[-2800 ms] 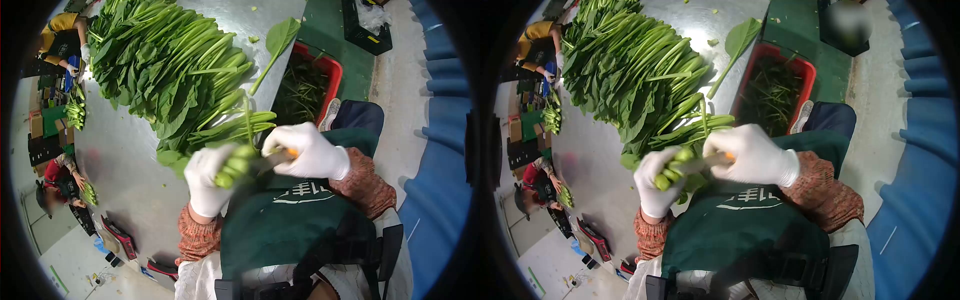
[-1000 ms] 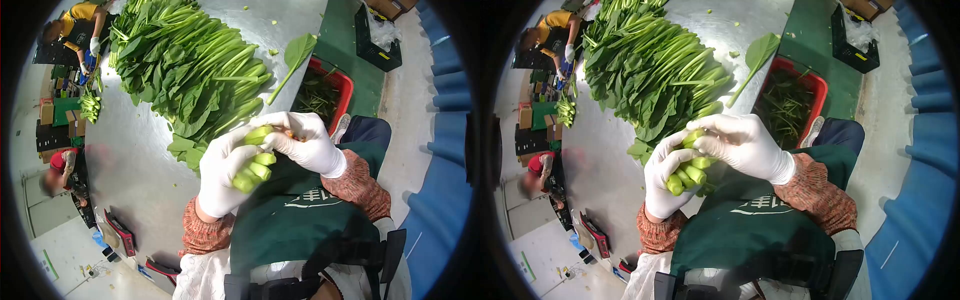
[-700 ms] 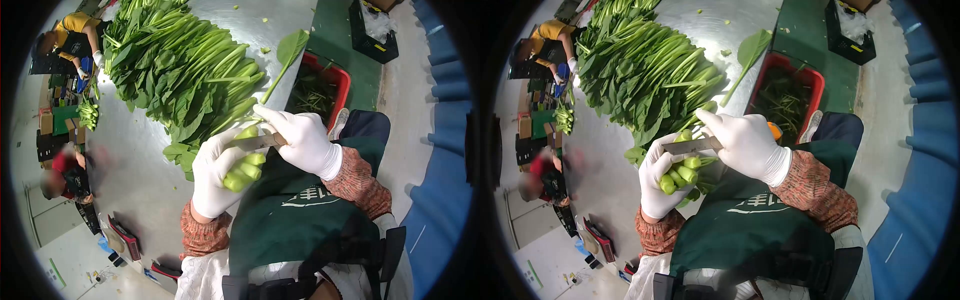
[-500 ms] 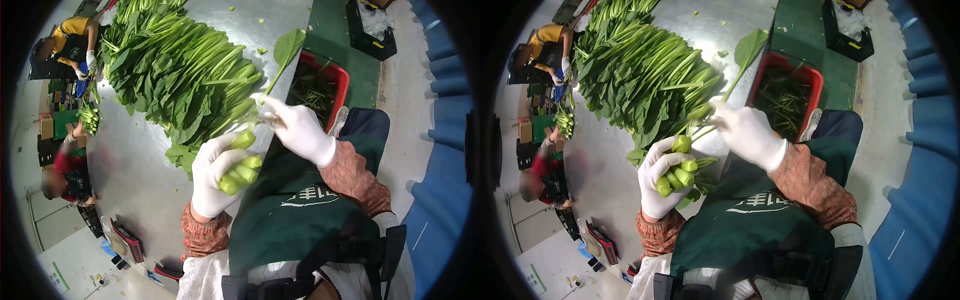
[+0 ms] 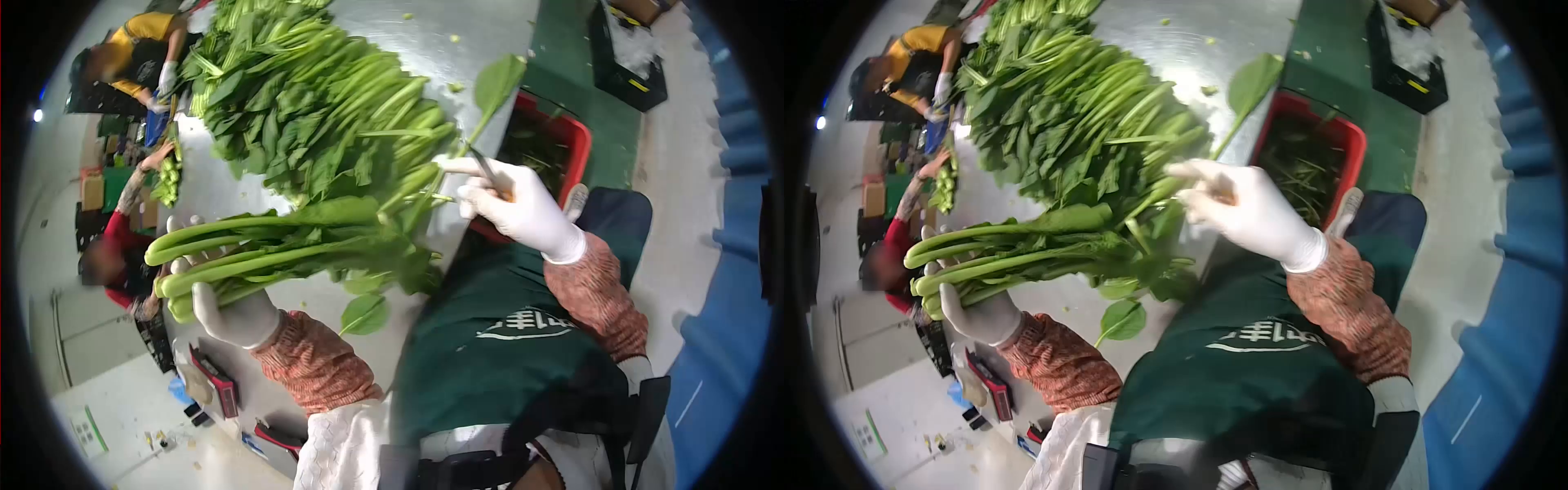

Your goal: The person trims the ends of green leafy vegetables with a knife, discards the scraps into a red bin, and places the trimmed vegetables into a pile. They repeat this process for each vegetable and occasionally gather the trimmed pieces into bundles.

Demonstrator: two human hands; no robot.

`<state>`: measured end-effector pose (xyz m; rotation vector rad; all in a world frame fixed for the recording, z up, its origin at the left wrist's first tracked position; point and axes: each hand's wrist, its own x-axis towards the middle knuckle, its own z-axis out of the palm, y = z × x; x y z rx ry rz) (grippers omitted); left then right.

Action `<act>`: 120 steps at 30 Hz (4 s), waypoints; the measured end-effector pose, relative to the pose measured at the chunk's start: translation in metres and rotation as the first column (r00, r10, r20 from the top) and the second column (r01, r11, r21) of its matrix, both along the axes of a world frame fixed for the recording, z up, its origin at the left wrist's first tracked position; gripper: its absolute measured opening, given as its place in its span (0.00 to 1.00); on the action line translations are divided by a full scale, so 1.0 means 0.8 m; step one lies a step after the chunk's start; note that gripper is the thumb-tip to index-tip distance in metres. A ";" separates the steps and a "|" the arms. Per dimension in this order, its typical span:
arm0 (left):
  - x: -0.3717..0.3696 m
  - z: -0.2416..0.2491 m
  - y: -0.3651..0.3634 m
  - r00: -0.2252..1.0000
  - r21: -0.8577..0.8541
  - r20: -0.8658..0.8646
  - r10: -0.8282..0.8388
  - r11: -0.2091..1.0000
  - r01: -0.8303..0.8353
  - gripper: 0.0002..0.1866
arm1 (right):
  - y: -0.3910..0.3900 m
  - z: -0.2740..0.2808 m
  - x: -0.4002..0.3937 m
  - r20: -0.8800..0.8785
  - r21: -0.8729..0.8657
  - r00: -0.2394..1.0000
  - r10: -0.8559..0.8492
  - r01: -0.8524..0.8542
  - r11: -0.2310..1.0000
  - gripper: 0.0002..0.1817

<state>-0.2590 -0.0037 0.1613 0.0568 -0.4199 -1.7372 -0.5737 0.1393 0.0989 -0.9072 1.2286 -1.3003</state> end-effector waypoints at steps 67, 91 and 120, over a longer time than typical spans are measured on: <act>0.075 -0.217 0.183 -0.579 -0.199 0.698 0.422 0.890 0.410 0.56 | -0.032 -0.150 0.166 -0.956 0.222 0.049 0.288 -0.521 0.824 0.44; -0.156 -0.205 0.134 0.022 -0.290 0.919 0.394 0.639 0.712 0.10 | -0.098 -0.170 0.013 -0.908 -0.028 0.417 0.026 -0.122 0.992 0.18; -0.191 -0.097 0.069 0.028 -0.615 0.753 0.657 0.689 0.384 0.17 | 0.013 -0.171 -0.023 -0.506 0.115 0.823 -0.260 0.363 0.925 0.12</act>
